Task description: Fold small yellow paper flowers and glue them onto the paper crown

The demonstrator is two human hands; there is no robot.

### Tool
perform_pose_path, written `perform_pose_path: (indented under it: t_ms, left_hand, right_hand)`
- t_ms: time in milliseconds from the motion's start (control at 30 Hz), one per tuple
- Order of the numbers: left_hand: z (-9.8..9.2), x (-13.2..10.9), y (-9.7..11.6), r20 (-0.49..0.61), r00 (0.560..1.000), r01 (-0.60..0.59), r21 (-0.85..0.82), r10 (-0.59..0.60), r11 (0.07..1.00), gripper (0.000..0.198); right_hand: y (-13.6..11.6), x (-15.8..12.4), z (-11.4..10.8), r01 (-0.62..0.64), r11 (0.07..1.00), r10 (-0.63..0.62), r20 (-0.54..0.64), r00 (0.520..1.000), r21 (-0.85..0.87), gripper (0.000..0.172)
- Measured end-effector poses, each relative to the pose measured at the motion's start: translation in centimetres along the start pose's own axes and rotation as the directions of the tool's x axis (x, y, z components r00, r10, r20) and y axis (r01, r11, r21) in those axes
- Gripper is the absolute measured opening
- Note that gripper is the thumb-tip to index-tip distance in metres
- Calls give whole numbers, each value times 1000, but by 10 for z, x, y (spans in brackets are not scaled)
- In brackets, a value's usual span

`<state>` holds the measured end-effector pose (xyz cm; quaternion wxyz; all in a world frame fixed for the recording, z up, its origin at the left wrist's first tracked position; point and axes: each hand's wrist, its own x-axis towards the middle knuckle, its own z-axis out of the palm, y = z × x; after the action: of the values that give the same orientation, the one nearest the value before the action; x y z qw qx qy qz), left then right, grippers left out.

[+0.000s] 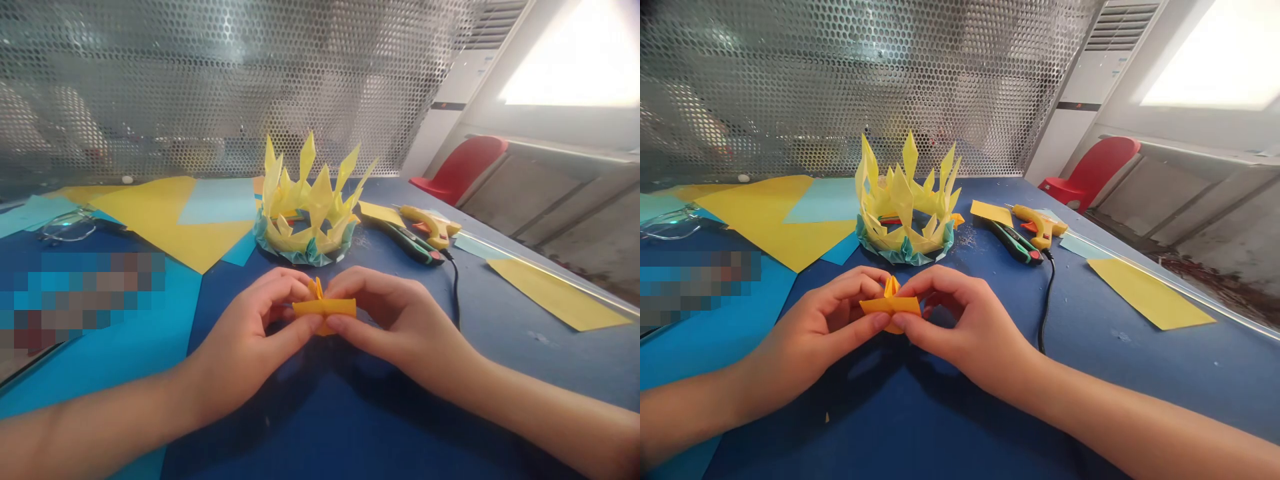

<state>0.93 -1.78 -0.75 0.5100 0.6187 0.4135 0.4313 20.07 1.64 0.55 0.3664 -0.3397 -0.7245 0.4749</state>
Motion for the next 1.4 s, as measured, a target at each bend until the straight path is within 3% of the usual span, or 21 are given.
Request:
perform_pose_path:
  t_ms: [167,500,733,833,933,1033,1267,1400]
  left_hand:
    - [-1,-1,-1,-52,995,-83,107,89,991,6]
    - [-3,2,-3,-70,990,-106,189,121,976,8]
    - [-2,-1,1,-78,990,-109,114,118,988,15]
    - [0,0,0,-106,989,-102,56,107,993,16]
    - [0,0,-1,-104,994,-24,-17,22,1000,16]
    - [1,-1,0,-89,994,61,-64,-66,996,18]
    - [2,-4,6,-80,984,159,-14,-159,987,32]
    - [1,-3,6,-97,984,152,-5,-152,988,28]
  right_hand:
    - [0,-1,-1,62,998,-62,-12,998,-25,6]
    - [-2,0,-2,-52,996,54,-25,998,72,14]
    - [0,-1,-1,-9,1000,7,-149,989,-7,33]
    - [0,-1,-1,-72,994,80,-93,992,83,40]
    - [1,0,0,-237,953,232,50,971,190,34]
    - [0,1,1,-334,931,323,98,941,149,31]
    - [-6,-3,3,-180,980,183,29,983,-79,22]
    - [-7,-3,3,-143,989,144,12,990,-32,20]
